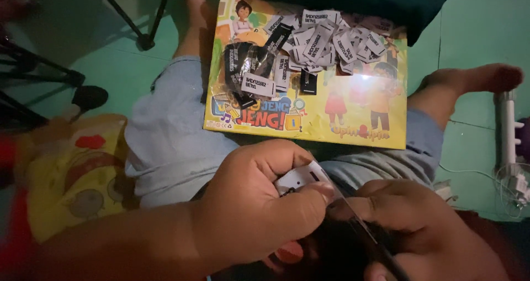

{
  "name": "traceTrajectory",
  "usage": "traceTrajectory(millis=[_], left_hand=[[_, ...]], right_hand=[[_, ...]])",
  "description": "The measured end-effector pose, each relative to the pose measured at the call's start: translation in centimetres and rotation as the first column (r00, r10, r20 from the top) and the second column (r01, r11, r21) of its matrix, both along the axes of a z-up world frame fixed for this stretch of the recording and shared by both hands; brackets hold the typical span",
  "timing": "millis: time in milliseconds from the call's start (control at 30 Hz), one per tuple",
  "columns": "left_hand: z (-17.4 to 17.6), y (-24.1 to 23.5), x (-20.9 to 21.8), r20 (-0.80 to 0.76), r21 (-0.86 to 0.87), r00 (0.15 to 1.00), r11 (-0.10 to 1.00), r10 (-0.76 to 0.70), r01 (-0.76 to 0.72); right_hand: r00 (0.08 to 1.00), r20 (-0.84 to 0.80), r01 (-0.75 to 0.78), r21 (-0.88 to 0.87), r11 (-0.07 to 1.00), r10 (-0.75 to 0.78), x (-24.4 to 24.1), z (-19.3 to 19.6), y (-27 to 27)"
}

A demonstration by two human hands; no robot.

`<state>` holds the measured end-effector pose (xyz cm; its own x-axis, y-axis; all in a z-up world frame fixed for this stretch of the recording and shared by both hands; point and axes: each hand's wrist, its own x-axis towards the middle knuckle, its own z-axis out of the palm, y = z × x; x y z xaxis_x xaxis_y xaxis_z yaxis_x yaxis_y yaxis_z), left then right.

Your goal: Cutting individual small printed labels from a sheet using scissors

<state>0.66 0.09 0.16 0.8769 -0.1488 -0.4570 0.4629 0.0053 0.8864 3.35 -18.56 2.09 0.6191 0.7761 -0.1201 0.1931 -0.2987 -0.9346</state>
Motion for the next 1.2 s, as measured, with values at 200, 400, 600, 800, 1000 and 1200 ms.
traceTrajectory(millis=[200, 400, 600, 800, 1000, 1200], left_hand=[[0.5, 0.3, 0.2, -0.077, -0.038, 0.997, 0.999, -0.007, 0.004], [0.0, 0.0, 0.2, -0.068, -0.013, 0.998, 1.000, -0.001, 0.000], [-0.1, 0.1, 0.3, -0.105, -0.108, 0.994, 0.994, 0.005, -0.017], [-1.5, -0.3, -0.1, 0.040, -0.045, 0.999, 0.999, 0.019, -0.017], [-0.6, 0.0, 0.0, -0.139, -0.169, 0.989, 0.982, 0.055, -0.078], [0.0, -0.1, 0.3, -0.291, -0.121, 0.956, 0.989, 0.043, -0.082]], right_hand=[[1.000, -0.023, -0.005, 0.102, 0.995, 0.007, -0.1, -0.4, 0.1], [1.000, -0.012, -0.029, -0.048, 0.998, 0.029, 0.3, -0.2, -0.1], [1.000, 0.000, -0.022, 0.043, 0.999, 0.022, 0.3, -0.9, -0.1], [0.993, 0.099, -0.065, -0.033, 0.997, 0.068, 0.4, -1.6, -0.8], [0.996, 0.090, 0.016, -0.010, 1.000, -0.015, -0.1, -2.0, -1.1], [0.993, 0.118, -0.015, -0.081, 0.997, 0.024, 0.2, -1.7, -0.9]])
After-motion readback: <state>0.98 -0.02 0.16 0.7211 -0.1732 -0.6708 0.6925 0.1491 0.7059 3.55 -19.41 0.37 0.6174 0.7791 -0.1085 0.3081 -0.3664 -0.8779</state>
